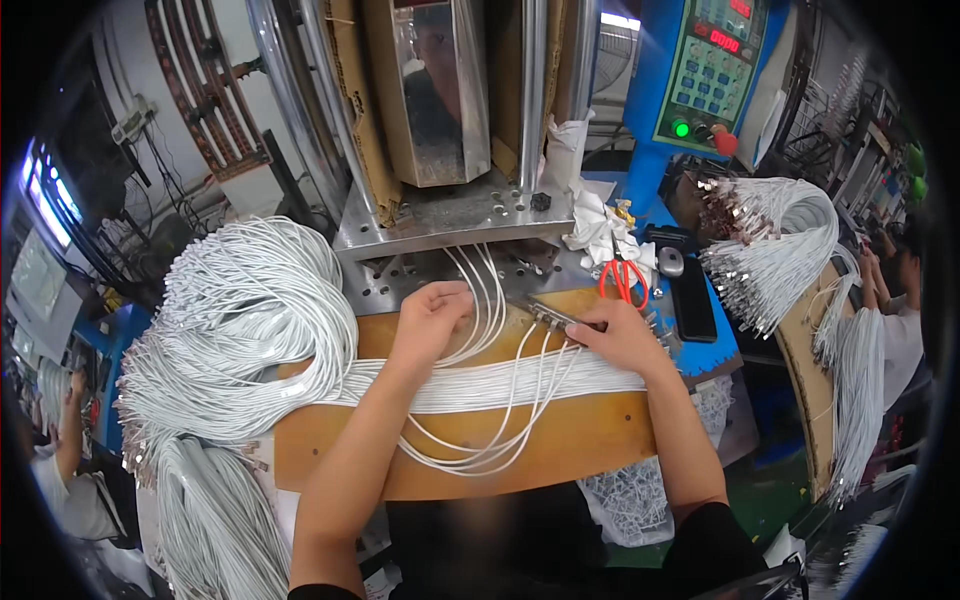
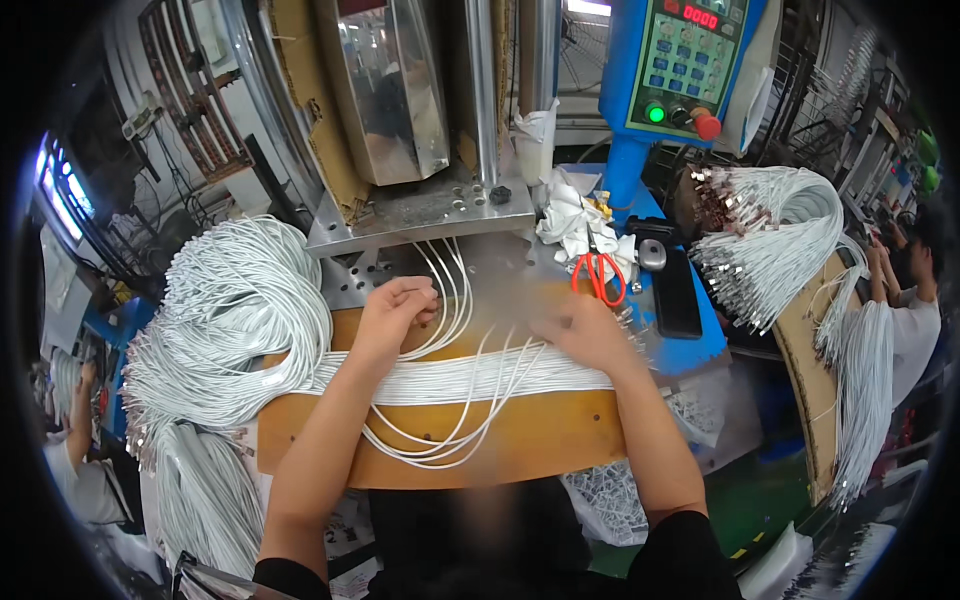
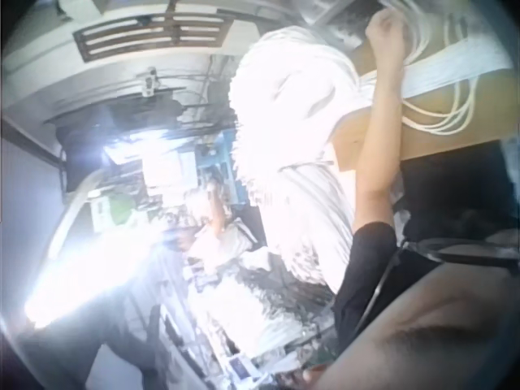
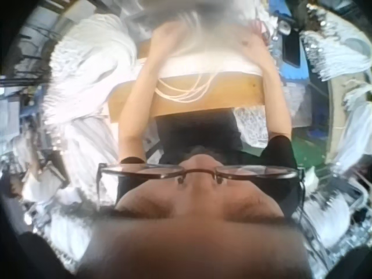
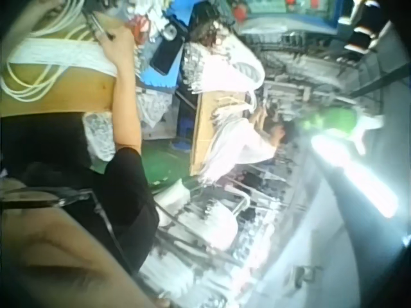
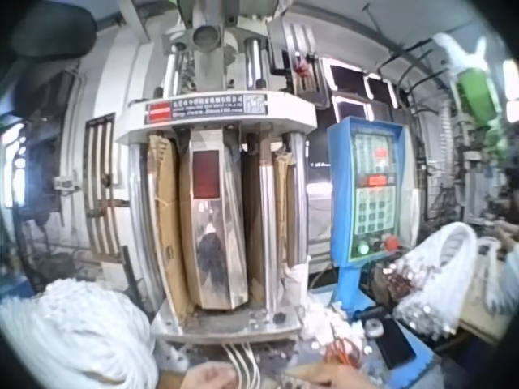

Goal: The person repeatedly arranges white cables, inserts their connector ends into a metal fixture by hand, positions the cables into a machine press, and removes the processed cables.

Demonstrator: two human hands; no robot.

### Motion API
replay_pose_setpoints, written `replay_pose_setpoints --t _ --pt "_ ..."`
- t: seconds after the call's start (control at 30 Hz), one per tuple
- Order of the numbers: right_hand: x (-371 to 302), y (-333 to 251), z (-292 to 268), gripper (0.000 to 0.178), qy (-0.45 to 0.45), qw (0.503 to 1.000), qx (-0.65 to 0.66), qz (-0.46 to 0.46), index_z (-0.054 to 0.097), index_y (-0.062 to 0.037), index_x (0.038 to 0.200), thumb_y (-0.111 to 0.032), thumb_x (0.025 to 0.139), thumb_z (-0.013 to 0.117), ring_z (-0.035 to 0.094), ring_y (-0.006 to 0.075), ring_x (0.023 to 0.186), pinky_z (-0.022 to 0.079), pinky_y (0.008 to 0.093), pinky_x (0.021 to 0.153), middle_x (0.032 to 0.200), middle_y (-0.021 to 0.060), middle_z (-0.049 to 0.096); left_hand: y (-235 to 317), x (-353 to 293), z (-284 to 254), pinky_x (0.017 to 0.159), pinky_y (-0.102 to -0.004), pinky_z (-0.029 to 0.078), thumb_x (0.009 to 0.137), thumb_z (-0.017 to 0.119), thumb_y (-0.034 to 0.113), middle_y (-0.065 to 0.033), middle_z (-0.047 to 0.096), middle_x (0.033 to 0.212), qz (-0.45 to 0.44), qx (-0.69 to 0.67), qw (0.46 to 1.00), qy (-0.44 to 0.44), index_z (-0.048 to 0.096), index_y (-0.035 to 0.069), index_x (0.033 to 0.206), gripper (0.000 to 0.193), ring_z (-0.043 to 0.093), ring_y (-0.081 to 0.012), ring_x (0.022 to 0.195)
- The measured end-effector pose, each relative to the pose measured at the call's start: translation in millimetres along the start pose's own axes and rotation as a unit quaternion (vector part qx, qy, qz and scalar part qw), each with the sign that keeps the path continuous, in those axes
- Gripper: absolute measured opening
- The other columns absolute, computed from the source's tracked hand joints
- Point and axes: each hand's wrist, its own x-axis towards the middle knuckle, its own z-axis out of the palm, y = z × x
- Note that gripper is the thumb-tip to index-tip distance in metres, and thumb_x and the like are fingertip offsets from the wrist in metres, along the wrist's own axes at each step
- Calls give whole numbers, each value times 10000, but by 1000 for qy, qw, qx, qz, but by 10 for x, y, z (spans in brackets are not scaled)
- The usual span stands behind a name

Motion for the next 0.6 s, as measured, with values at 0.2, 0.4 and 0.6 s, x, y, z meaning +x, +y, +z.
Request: replay_pose_setpoints --t 0.2,0.4,0.6 --pt "430 -141 -24 265 -47 974 -216 -55 695 -1 1010 -236 904 636 636 257 904 486 373 775 999 172 665 128 343 -84 852 -300 501 931 593 118 -101 664 1052 -61 -27 997 38 615 -48 1117 251 635 -191 940" --pt "1947 574 363 335 26 937 -314 -153 635 -36 1174 -240 912 592 581 325 1130 443 419 976 1197 196 625 -183 818 -8 883 -334 509 936 558 89 -140 662 1074 -104 -193 963 -159 593 -48 1169 273 641 -240 977" --pt "2307 643 687 314 22 977 -185 -106 637 -44 1162 -227 909 601 574 327 1132 417 412 1023 1204 183 627 -38 656 -37 790 -368 569 980 514 131 -142 657 973 -147 -176 966 -122 592 -6 1130 218 679 -262 925"
